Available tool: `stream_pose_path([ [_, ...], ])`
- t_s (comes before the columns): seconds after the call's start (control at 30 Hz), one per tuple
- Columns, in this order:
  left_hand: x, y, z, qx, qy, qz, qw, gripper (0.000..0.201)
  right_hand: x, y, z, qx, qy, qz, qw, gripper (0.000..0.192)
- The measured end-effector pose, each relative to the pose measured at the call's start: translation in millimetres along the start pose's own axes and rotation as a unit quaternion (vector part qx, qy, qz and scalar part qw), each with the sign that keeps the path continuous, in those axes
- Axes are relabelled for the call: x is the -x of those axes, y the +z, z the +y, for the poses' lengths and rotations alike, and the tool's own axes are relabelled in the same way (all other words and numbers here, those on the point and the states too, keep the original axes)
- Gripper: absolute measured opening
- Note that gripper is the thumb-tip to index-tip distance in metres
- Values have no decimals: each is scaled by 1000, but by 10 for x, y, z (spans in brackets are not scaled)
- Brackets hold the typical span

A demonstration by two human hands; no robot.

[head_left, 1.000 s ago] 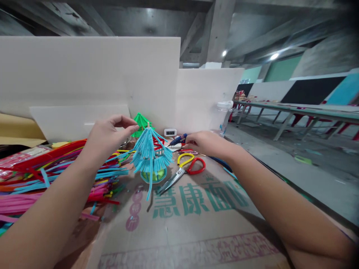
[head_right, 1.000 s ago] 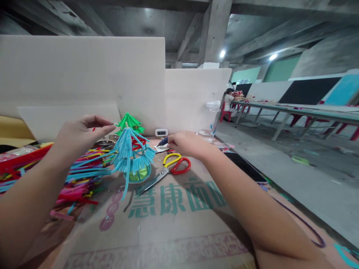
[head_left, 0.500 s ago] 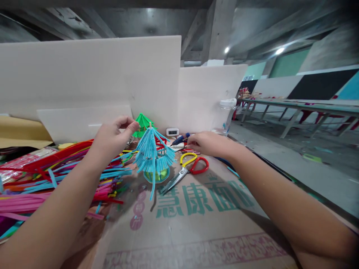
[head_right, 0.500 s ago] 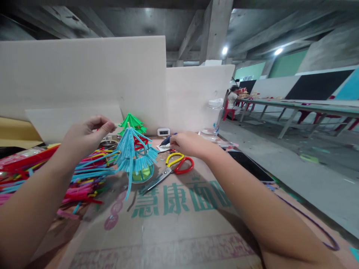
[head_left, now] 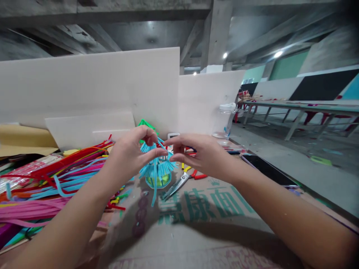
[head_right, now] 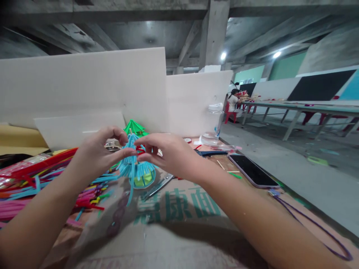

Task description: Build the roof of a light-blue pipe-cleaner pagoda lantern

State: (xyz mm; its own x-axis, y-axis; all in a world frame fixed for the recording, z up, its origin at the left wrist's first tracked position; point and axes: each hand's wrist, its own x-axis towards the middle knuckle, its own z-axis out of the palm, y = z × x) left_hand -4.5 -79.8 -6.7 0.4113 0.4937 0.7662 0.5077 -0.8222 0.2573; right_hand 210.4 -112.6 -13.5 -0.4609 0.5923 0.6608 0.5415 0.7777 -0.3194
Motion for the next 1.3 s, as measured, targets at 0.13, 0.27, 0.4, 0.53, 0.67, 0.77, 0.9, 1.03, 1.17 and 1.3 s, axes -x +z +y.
stream_pose_path([
  [0.13, 43, 59, -11, -63, 76, 10, 995, 18, 19, 63, -39, -9, -22, 9, 1000, 19],
  [0.27, 58, 77, -19, -140, 184, 3, 973, 16, 34, 118, -69, -32, 40, -4, 999, 13],
  [0.4, 68, 106, -23, -161, 210, -20, 964, 21, 35, 172, -90, -86, 91, -32, 992, 15],
  [0.53, 67, 127, -43, -126, 172, -35, 976, 46, 18, 178, -65, -45, 101, -64, 992, 19],
  [0.67, 7, 21, -107, -108, 68, -41, 991, 25, -25, 50, 54, 83, 109, -33, 990, 36],
  [0.77, -49, -91, -227, -117, -34, -11, 992, 40, -50, -119, 242, 121, 137, -20, 983, 39],
  [0.9, -83, -121, -475, -62, -119, 33, 990, 27, -45, -287, 557, 128, 182, -7, 975, 14],
  [1.03, -76, 5, -695, 63, -135, 16, 989, 43, -14, -312, 800, 177, 214, 10, 960, 23],
  [1.17, -55, 169, -766, 141, -135, -46, 980, 57, 27, -275, 982, 210, 245, -45, 945, 24],
  [1.3, -44, 253, -723, 150, -139, -67, 977, 57, 55, -257, 1085, 233, 258, -72, 935, 28],
])
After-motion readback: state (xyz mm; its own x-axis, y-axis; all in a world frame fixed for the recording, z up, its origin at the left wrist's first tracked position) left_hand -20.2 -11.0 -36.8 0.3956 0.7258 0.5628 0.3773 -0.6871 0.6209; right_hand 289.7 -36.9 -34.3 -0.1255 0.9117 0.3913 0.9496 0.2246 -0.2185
